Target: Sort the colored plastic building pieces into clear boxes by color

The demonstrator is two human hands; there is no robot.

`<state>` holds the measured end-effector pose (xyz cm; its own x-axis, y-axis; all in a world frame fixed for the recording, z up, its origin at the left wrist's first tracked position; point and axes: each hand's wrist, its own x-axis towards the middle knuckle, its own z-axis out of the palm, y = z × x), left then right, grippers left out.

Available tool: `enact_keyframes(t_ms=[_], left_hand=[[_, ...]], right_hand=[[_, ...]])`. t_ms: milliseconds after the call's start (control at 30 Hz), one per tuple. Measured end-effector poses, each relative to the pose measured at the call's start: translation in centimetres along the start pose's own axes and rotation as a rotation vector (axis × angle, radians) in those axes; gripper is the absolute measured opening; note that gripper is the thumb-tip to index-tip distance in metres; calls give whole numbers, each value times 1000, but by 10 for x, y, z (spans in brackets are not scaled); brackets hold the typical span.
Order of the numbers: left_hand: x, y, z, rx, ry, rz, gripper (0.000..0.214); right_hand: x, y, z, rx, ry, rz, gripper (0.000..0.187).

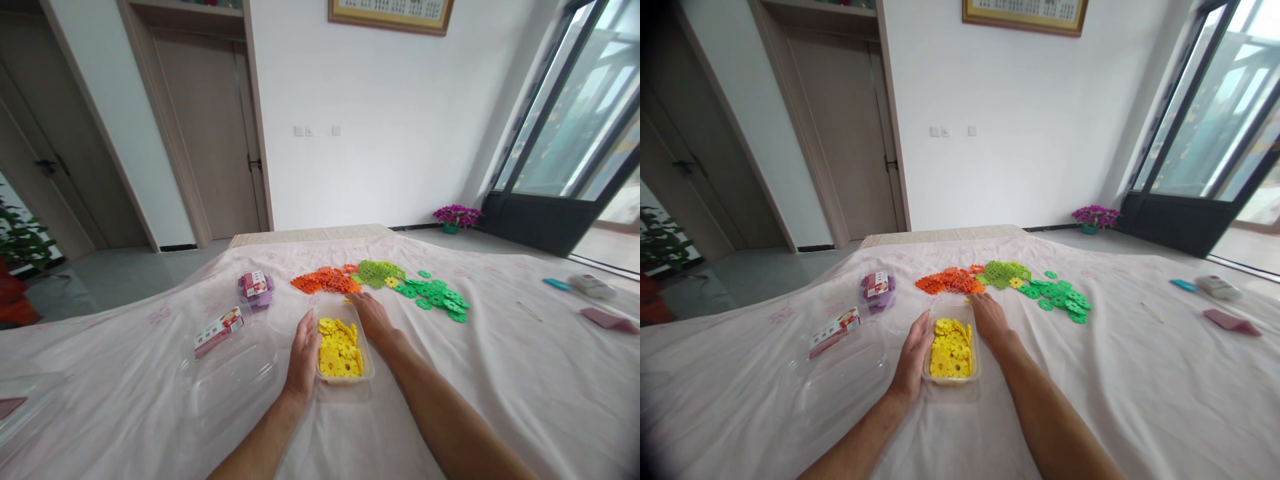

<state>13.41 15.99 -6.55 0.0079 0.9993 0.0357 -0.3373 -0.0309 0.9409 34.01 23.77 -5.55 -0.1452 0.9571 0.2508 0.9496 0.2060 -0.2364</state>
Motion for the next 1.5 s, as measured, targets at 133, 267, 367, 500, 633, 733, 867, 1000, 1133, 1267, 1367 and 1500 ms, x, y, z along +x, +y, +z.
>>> enact_keyframes(t_ms=[133,267,367,500,633,733,867,1000,1133,1267,1367,1500], left_hand=[[1,-1,0,-33,2,1,63],[1,-1,1,-76,-7,-10,65],[-1,2,3,-108,-47,-19,64],[-3,5,4,-90,-38,-9,63],[-4,6,1,-13,3,16,64],[-3,4,0,4,-25,38,67],[-1,0,-4,58,-66,72,64],[1,-4,-7,156,-85,109,56],[3,-5,-7,183,-77,126,50],[4,-7,-6,136,-59,112,46],[5,-6,-5,116,-48,107,44],[4,-5,-4,119,-35,107,42]], right_hand=[[6,8,2,300,264,193,38],[11,-1,-23,811,451,233,44],[9,-20,-48,1126,242,146,44],[9,-29,-58,965,-5,21,33],[15,8,-41,397,254,178,31],[11,48,-22,41,387,358,37],[5,80,1,-168,430,489,47],[15,94,12,-263,416,518,48],[30,111,10,-296,358,514,49],[40,127,4,-290,255,521,50],[42,130,1,-276,245,506,50],[40,128,-2,-245,295,466,42]])
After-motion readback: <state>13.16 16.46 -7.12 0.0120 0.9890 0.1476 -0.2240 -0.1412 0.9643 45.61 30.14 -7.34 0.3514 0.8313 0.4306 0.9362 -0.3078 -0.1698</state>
